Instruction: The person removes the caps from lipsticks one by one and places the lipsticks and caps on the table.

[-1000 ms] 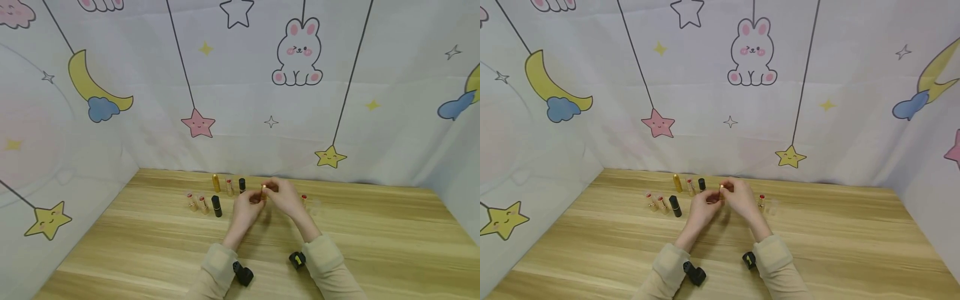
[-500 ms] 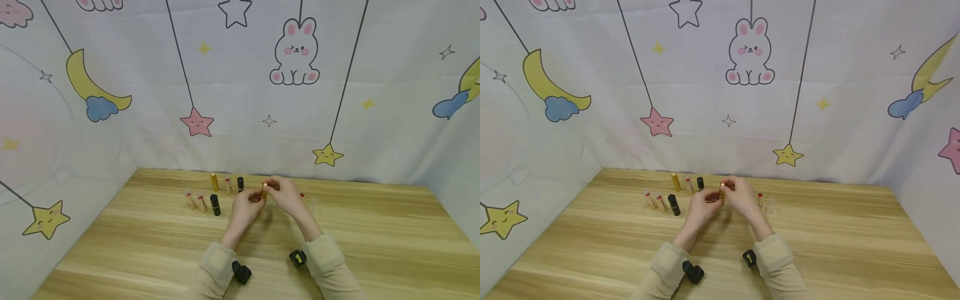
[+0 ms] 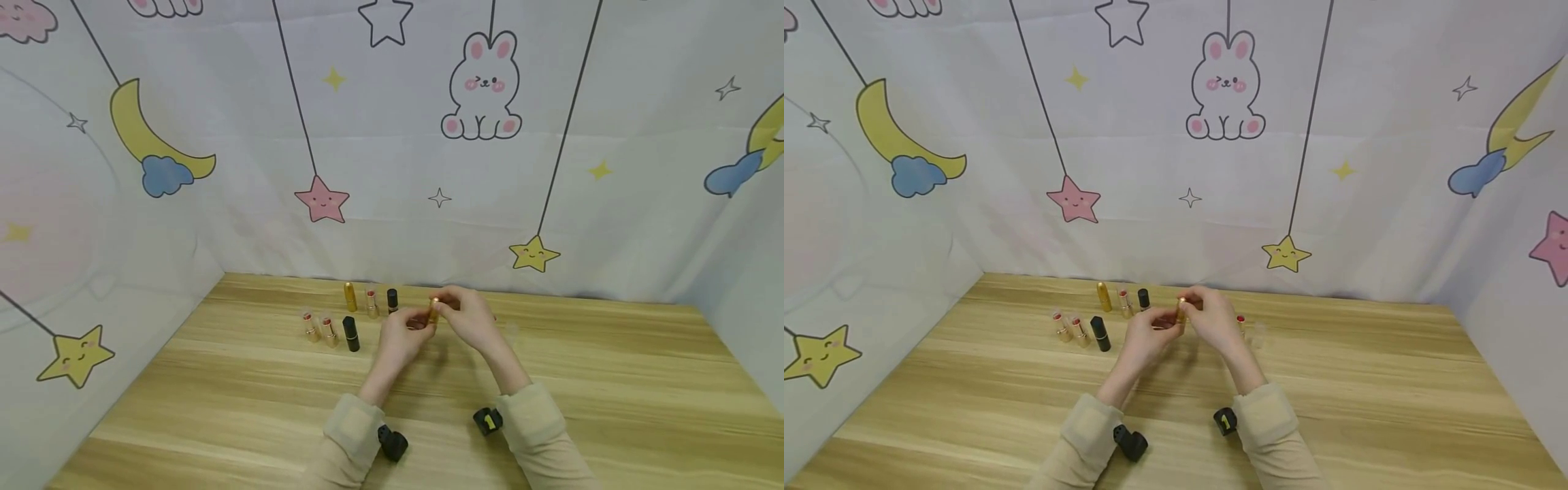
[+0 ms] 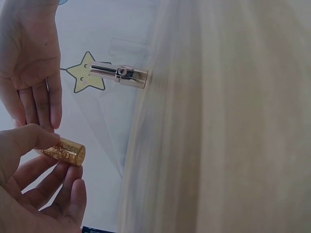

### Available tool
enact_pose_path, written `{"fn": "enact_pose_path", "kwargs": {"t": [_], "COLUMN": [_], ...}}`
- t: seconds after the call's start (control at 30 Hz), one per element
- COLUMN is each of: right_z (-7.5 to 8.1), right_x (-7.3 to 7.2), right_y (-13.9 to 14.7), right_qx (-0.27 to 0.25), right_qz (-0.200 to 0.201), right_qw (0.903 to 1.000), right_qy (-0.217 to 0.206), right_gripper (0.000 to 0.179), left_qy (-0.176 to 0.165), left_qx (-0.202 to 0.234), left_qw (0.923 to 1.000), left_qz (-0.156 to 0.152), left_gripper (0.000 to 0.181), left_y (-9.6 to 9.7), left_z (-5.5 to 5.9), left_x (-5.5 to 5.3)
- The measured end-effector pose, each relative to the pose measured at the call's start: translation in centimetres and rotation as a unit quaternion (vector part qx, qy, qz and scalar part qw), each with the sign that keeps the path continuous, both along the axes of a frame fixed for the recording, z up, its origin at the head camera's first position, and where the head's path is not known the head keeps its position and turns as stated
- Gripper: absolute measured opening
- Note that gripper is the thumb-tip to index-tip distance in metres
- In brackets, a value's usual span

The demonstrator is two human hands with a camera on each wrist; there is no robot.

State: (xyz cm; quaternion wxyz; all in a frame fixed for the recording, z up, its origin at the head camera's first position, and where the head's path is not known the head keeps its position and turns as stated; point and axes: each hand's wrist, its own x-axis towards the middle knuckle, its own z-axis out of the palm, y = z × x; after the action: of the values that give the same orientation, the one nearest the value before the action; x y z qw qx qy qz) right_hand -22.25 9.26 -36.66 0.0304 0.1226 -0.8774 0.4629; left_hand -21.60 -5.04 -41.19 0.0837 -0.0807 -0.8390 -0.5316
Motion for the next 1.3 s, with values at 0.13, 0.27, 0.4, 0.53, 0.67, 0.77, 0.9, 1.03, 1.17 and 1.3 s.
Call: {"fn": "enact_pose_path", "kwargs": {"t": [0.13,0.27,0.4,0.53,0.67,0.77,0.9,1.03,1.17,1.3], "right_z": [0.2,0.3,0.4,0.5,0.6,0.6,0.7,0.7,0.7,0.6], "right_x": [0.1,0.3,0.4,0.5,0.7,0.8,1.1,1.3,1.5,1.7], "right_y": [0.0,0.1,0.2,0.3,0.5,0.5,0.6,0.8,1.0,1.2], "right_qx": [-0.007,-0.011,-0.014,-0.010,0.002,0.004,0.006,0.003,-0.008,-0.012], "right_qz": [0.001,0.005,0.008,0.007,0.005,0.005,0.004,0.001,-0.001,-0.003], "right_qw": [1.0000,0.9998,0.9996,0.9995,0.9994,0.9993,0.9989,0.9987,0.9987,0.9987], "right_qy": [0.005,0.017,0.025,0.028,0.034,0.038,0.046,0.051,0.051,0.050], "right_gripper": [0.021,0.021,0.020,0.020,0.020,0.020,0.020,0.020,0.021,0.021], "left_qy": [-0.003,-0.002,-0.003,-0.003,0.001,-0.007,-0.020,-0.016,-0.013,-0.019], "left_qx": [0.004,0.005,0.012,0.019,0.017,0.018,0.028,0.032,0.033,0.027], "left_qw": [1.0000,1.0000,0.9997,0.9991,0.9987,0.9985,0.9978,0.9971,0.9965,0.9958], "left_qz": [-0.003,-0.008,-0.021,-0.037,-0.048,-0.052,-0.056,-0.066,-0.076,-0.085], "left_gripper": [0.023,0.022,0.023,0.024,0.026,0.026,0.026,0.027,0.027,0.028], "left_y": [0.0,-0.1,-0.1,-0.2,-0.3,-0.3,-0.3,-0.3,-0.3,-0.3], "left_z": [0.3,0.5,0.5,0.4,0.3,0.3,0.4,0.4,0.4,0.5], "left_x": [0.2,0.2,0.3,0.2,0.1,0.1,0.0,0.1,0.3,0.4]}}
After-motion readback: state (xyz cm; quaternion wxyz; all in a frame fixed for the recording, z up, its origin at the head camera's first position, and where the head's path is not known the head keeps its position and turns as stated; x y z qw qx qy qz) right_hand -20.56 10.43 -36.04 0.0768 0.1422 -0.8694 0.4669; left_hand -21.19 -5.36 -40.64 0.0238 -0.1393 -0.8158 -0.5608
